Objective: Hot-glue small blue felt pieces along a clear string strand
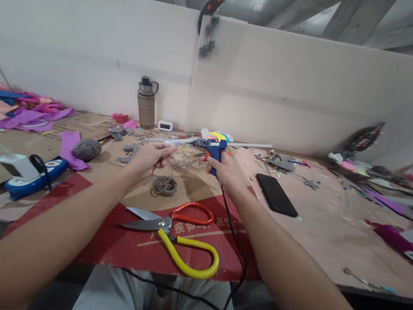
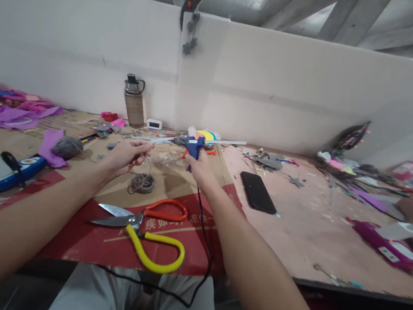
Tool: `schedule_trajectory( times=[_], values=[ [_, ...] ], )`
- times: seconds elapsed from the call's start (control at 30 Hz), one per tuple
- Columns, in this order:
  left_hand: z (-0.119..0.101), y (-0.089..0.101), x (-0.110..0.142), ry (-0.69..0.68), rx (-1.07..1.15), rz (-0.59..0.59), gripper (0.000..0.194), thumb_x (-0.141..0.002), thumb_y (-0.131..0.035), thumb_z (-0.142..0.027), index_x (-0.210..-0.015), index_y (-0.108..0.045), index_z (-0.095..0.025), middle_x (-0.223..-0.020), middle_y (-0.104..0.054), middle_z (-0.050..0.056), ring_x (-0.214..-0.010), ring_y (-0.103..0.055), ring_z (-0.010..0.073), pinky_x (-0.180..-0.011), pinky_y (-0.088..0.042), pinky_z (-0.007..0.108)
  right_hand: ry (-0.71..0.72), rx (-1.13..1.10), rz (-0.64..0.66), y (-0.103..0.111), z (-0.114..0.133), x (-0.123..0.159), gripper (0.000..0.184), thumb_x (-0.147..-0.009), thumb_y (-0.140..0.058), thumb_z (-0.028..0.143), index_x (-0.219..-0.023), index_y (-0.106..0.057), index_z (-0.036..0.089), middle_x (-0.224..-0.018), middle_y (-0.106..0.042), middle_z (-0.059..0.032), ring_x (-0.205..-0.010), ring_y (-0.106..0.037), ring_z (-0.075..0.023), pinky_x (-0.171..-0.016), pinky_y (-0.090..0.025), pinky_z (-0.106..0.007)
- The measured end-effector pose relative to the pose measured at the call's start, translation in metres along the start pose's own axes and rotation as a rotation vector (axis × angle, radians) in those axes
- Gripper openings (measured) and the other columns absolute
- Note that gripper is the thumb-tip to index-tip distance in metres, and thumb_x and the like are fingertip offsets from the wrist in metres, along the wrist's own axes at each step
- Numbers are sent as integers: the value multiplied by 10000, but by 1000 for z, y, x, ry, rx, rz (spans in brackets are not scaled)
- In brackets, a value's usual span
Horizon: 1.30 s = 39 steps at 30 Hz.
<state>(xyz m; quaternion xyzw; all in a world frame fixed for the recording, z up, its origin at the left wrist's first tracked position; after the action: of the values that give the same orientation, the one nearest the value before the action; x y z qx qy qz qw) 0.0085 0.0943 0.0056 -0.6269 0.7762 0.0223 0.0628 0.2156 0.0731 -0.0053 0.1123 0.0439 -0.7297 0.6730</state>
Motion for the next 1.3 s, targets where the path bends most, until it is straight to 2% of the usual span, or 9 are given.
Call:
schedule_trajectory(
  times=[0.1,0.23,0.37,0.43,0.5,0.6,0.7,1.13,1.3],
  values=[
    [-1,-5,2,-7,2,40,254,-687,-754,-366,-748,-658,-139,-735,-648,14,-404,-418,14,-342,-199,166,-78,211,-78,20,-21,-11,179,-673,-592,303,-808,-522,208,-697,-574,3,-626,-517,-147,-617,-418,-293],
    [-2,-8,4,-7,-11,49,232,-686,-757,-350,-727,-676,-137,-629,-603,-1,-394,-370,12,-349,-167,173,-98,612,-201,49,-29,-14,245,-624,-689,277,-626,-448,231,-792,-604,-104,-1010,-561,-305,-841,-424,-428],
    [-7,-12,6,-27,15,80,201,-682,-762,-315,-704,-679,-134,-564,-553,-14,-402,-363,15,-373,-184,167,-51,881,-304,61,-7,-5,305,-648,-739,308,-598,-457,203,-866,-591,-185,-1149,-469,-417,-978,-265,-613],
    [-10,-17,8,-40,43,110,196,-672,-768,-307,-708,-682,-133,-619,-593,2,-412,-378,14,-383,-203,169,116,838,-318,50,19,2,207,-721,-684,327,-723,-542,177,-939,-596,-176,-1099,-498,-373,-977,-282,-608],
    [-11,-24,11,-29,74,152,202,-664,-773,-308,-723,-683,-136,-697,-638,22,-415,-386,14,-388,-213,174,276,598,-199,26,39,9,200,-799,-602,354,-889,-577,177,-999,-602,-132,-986,-544,-263,-931,-393,-486],
    [-9,-35,16,3,106,213,218,-665,-774,-324,-721,-674,-139,-717,-643,25,-418,-388,15,-391,-217,174,321,172,67,-18,50,18,338,-805,-604,386,-1079,-547,196,-1100,-590,-82,-893,-549,-163,-830,-465,-333],
    [-6,-39,17,18,128,240,229,-669,-776,-331,-696,-663,-134,-624,-570,-8,-417,-381,14,-396,-220,167,318,30,175,-44,49,27,413,-761,-676,362,-1115,-535,204,-1131,-583,-54,-874,-528,-127,-793,-468,-270],
    [6,-49,20,50,65,339,262,-735,-739,-367,-685,-648,-126,-657,-579,-4,-425,-387,13,-402,-227,167,375,-4,94,-38,49,29,135,-796,-636,311,-812,-596,183,-781,-621,-4,-722,-563,-124,-696,-449,-268],
    [8,-48,19,68,56,339,274,-723,-743,-380,-693,-639,-128,-658,-583,-4,-430,-385,18,-400,-224,173,423,61,79,-37,51,31,172,-802,-635,304,-918,-584,186,-838,-612,-15,-745,-568,-130,-694,-456,-271]
  ],
)
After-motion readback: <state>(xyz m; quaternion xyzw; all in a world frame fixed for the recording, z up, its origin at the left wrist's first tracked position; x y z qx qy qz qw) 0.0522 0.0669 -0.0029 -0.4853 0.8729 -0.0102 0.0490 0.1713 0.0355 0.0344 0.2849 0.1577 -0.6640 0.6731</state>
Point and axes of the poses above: each hand's wrist, its own x-axis away from the middle knuckle, its own y-axis out of the back of the hand, z = x × y, the point moved 9 cm from there along -x, towards the middle knuckle
